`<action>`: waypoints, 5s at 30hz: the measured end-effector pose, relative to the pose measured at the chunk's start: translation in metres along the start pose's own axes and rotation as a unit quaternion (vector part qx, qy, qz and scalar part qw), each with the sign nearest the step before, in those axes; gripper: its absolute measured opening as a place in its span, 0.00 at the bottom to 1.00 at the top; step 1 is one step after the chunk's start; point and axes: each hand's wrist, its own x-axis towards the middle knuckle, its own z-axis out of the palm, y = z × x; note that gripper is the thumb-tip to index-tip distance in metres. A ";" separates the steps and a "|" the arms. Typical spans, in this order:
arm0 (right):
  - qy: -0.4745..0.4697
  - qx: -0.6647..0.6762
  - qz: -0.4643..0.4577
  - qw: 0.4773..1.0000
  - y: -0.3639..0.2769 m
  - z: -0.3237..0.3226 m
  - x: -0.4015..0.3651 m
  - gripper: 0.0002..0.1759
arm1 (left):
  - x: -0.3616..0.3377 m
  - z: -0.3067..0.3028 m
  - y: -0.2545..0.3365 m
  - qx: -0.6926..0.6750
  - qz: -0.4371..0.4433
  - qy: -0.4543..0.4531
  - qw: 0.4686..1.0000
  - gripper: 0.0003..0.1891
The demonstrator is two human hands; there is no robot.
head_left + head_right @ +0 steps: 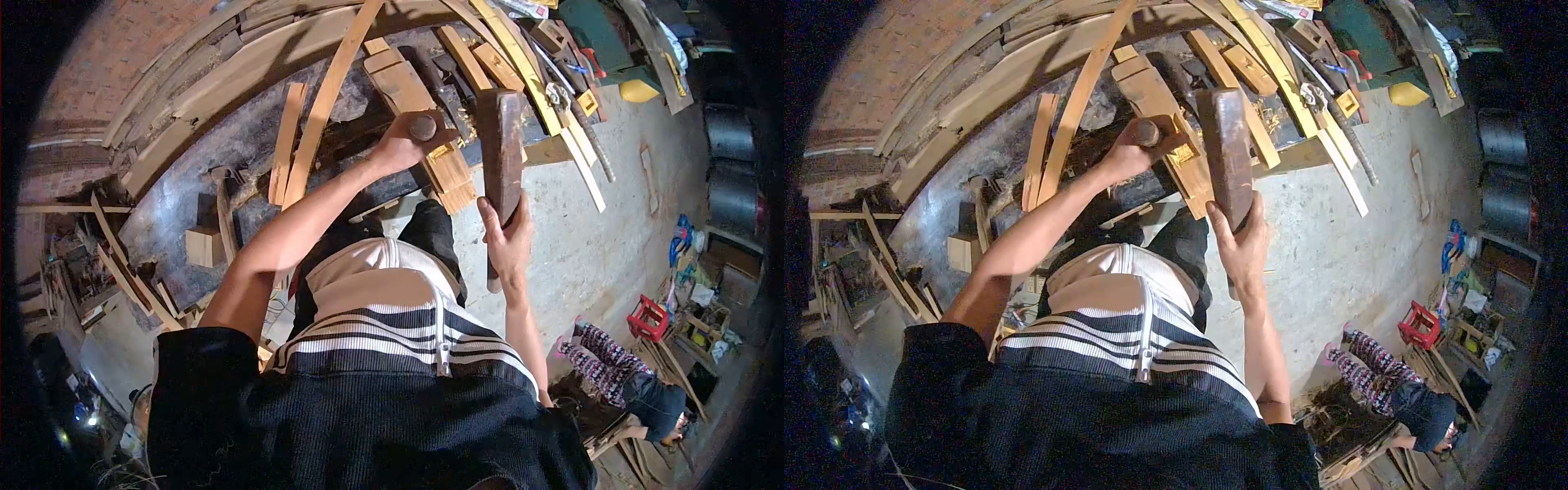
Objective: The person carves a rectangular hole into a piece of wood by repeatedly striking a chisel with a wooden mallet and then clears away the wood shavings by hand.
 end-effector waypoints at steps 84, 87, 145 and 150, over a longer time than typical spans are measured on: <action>-0.020 -0.097 -0.014 0.995 -0.013 -0.005 -0.014 0.24 | 0.013 0.015 -0.009 -0.007 0.037 0.083 0.996 0.16; -0.032 -0.094 -0.014 0.995 -0.015 -0.005 -0.014 0.23 | 0.006 0.021 -0.005 0.040 0.018 0.061 0.997 0.14; -0.046 -0.176 -0.108 0.977 -0.035 0.016 0.017 0.28 | 0.004 0.014 -0.025 -0.031 0.090 0.058 0.994 0.06; -0.009 -0.068 -0.030 0.997 -0.014 0.007 0.015 0.26 | 0.028 -0.012 -0.009 -0.085 0.058 0.116 0.988 0.11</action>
